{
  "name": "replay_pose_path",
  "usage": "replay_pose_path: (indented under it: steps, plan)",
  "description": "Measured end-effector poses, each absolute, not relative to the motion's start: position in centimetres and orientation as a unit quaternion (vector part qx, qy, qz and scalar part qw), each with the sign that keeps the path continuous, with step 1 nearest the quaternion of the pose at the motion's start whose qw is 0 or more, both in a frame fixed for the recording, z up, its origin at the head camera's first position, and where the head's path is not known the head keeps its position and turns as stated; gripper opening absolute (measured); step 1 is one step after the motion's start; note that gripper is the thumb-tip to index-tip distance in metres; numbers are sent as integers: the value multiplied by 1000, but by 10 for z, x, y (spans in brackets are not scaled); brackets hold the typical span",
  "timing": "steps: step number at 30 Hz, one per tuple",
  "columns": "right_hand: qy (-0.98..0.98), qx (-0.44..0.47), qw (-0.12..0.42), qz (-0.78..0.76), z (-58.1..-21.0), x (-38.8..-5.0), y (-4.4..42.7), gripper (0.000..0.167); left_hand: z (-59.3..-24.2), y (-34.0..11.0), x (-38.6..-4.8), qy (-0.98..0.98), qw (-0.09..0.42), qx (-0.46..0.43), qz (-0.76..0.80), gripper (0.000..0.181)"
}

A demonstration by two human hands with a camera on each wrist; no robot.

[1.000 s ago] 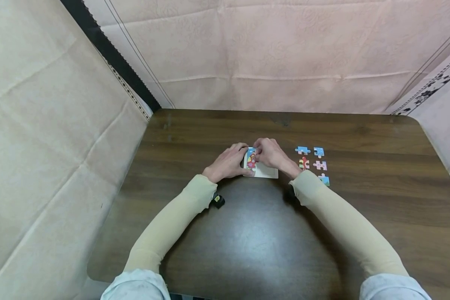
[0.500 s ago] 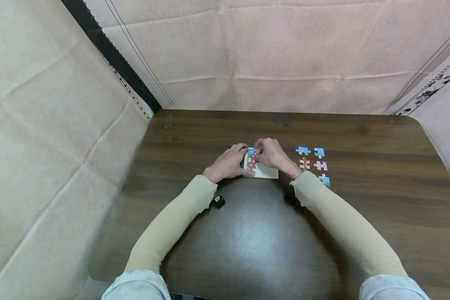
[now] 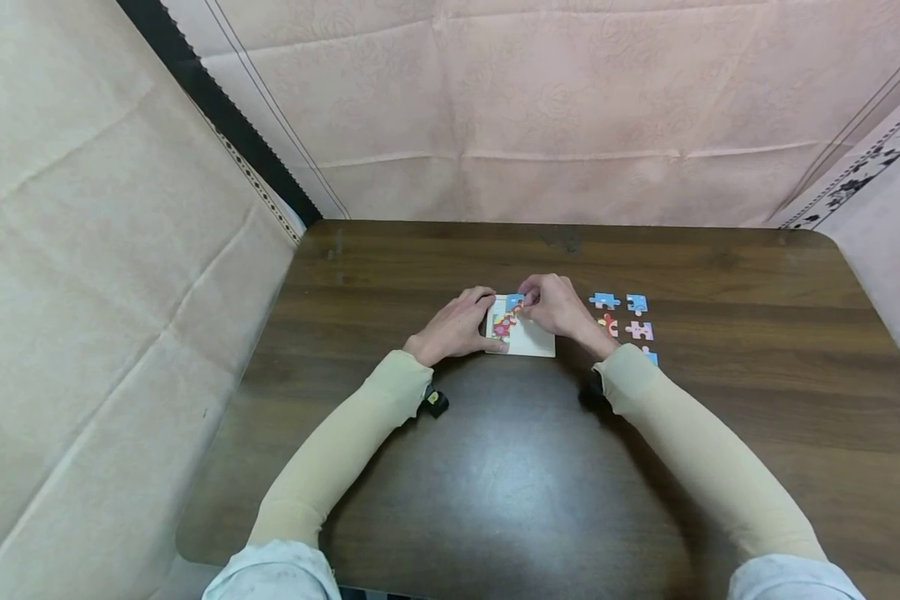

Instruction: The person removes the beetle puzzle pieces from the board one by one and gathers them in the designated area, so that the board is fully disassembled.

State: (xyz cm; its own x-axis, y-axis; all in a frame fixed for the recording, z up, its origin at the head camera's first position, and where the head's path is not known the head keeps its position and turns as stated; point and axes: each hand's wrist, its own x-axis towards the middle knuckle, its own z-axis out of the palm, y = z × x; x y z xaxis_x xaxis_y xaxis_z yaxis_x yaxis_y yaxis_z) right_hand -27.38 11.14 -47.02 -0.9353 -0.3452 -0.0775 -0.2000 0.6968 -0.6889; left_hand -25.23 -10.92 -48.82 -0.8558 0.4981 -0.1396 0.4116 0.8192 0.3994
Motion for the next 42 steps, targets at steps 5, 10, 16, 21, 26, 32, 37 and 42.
replay_pose_path:
  steps: [5, 10, 16, 21, 26, 32, 37, 42]
  plan:
    - [915, -143, 98, -365, -471, -274, 121, 30, -489, -109, -253, 947, 118, 240, 178, 96]
    - [917, -136, 92, -364, -471, -274, 130, 29, -489, -109, -254, 947, 124, 237, 179, 97]
    - [917, -124, 99, -366, -471, -273, 143, 30, -490, -109, -253, 949, 126, 232, 175, 98]
    - [918, -121, 95, -366, -471, -273, 154, 32, -489, -109, -253, 949, 125, 233, 169, 100]
    - [919, -118, 90, -366, -471, -273, 164, 33, -489, -108, -253, 949, 123, 235, 168, 101]
    - [925, -110, 80, -356, -473, -275, 174, 32, -489, -108, -252, 949, 123, 235, 170, 101]
    - [928, -99, 86, -349, -473, -277, 182, 33, -489, -108, -252, 949, 123, 236, 170, 101]
    - [930, -91, 93, -344, -472, -278, 188, 33, -489, -109, -252, 949, 122, 238, 169, 101]
